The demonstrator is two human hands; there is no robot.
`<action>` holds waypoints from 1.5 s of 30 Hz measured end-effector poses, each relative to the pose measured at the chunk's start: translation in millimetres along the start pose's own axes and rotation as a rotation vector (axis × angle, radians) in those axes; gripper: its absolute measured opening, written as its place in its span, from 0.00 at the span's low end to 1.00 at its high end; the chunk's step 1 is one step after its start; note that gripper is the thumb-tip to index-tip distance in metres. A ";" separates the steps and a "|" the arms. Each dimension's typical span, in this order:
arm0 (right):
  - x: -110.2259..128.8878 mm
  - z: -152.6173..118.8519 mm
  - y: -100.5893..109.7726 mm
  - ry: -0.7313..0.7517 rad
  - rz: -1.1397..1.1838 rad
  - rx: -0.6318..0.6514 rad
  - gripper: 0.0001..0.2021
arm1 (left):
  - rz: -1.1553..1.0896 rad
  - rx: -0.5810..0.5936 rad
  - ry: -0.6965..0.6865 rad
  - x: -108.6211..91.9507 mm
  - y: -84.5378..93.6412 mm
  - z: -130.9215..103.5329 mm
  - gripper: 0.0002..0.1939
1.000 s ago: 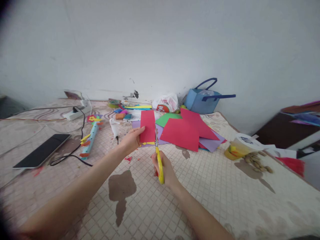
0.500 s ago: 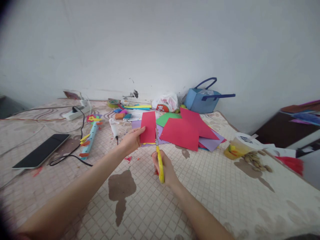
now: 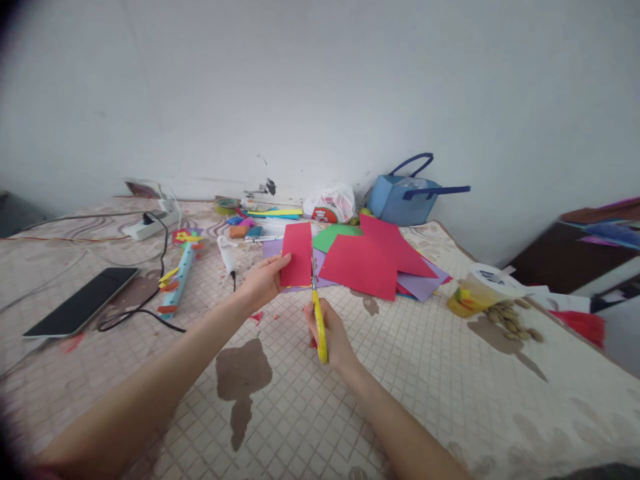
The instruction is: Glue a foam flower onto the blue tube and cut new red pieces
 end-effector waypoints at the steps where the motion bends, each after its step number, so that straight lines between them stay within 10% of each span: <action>1: -0.4 0.1 0.2 -0.003 0.005 -0.004 0.26 | 0.000 -0.001 -0.001 0.1 0.3 0.0 0.04; 45: 1.8 -6.1 -10.4 -0.068 -0.096 0.010 0.24 | 0.145 -0.096 -0.110 -21.9 22.8 10.1 0.07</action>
Point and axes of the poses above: each hand's wrist, its own z-axis towards the middle knuckle, its own y-axis out of the back of the hand, x = y × z, the point moved 9 cm from there along z, towards the middle knuckle, and after that the axes turned 15 degrees about -z, right-handed, at the moved point
